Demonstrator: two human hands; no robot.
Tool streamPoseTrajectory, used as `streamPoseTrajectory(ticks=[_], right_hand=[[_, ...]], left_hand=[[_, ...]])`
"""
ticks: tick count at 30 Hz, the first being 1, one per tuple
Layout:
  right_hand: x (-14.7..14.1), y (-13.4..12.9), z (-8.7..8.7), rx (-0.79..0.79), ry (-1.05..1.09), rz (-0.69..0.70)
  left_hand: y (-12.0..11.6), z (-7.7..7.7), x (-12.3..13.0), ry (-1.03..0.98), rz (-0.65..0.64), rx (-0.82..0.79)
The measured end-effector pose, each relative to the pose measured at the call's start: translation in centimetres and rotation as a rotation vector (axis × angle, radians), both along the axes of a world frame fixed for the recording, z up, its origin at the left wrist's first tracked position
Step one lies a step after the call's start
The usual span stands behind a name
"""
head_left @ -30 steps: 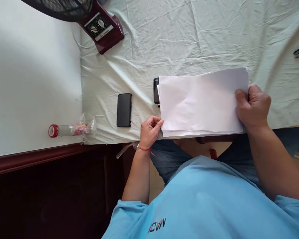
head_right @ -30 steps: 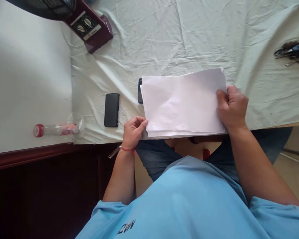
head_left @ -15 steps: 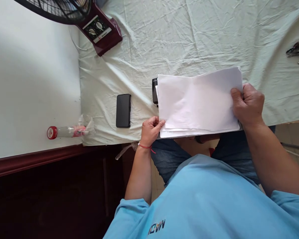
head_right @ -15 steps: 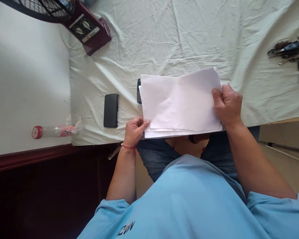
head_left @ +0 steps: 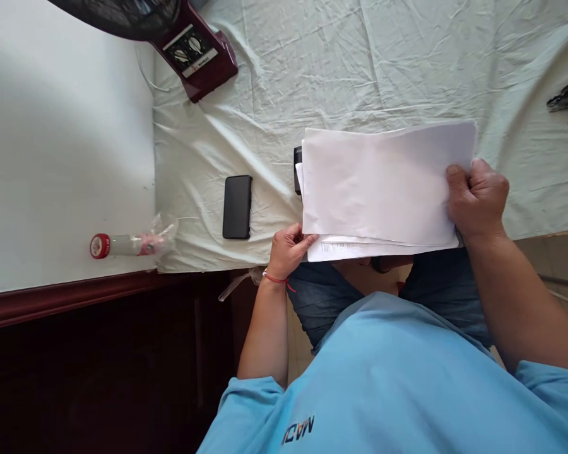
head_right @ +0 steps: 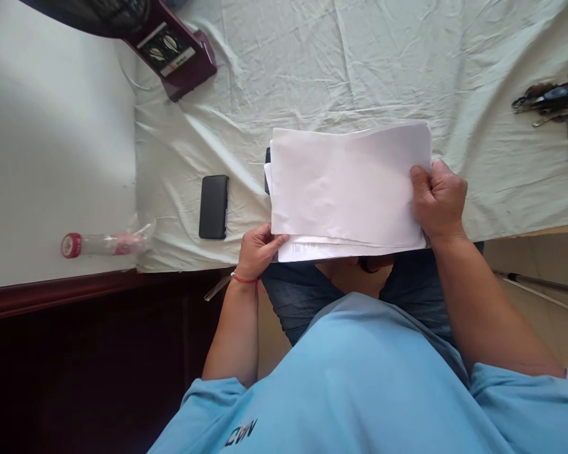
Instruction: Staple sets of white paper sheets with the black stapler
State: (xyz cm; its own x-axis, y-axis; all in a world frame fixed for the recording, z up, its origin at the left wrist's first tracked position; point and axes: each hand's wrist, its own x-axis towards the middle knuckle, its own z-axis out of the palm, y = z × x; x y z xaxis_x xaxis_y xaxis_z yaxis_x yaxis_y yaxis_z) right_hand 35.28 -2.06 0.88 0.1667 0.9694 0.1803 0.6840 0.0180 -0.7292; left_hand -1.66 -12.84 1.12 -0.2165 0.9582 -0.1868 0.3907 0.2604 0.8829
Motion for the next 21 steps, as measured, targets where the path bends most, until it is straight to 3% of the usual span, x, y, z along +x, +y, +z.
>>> streamPoseTrajectory(ticks=[6,12,21], right_hand=[[0.1,0.1,-0.3,0.01,0.035,0.002],[0.1,0.1,-0.2,-0.014,0.05,-0.014],[0.3,0.2,-1.3,0.054,0.08,0.011]], left_hand=[[0.3,0.2,0.5,0.034,0.005,0.039],[0.1,0.0,0.7,-0.098,-0.011,0.003],[0.3,-0.2,0.4,-0.018,0.016,0.063]])
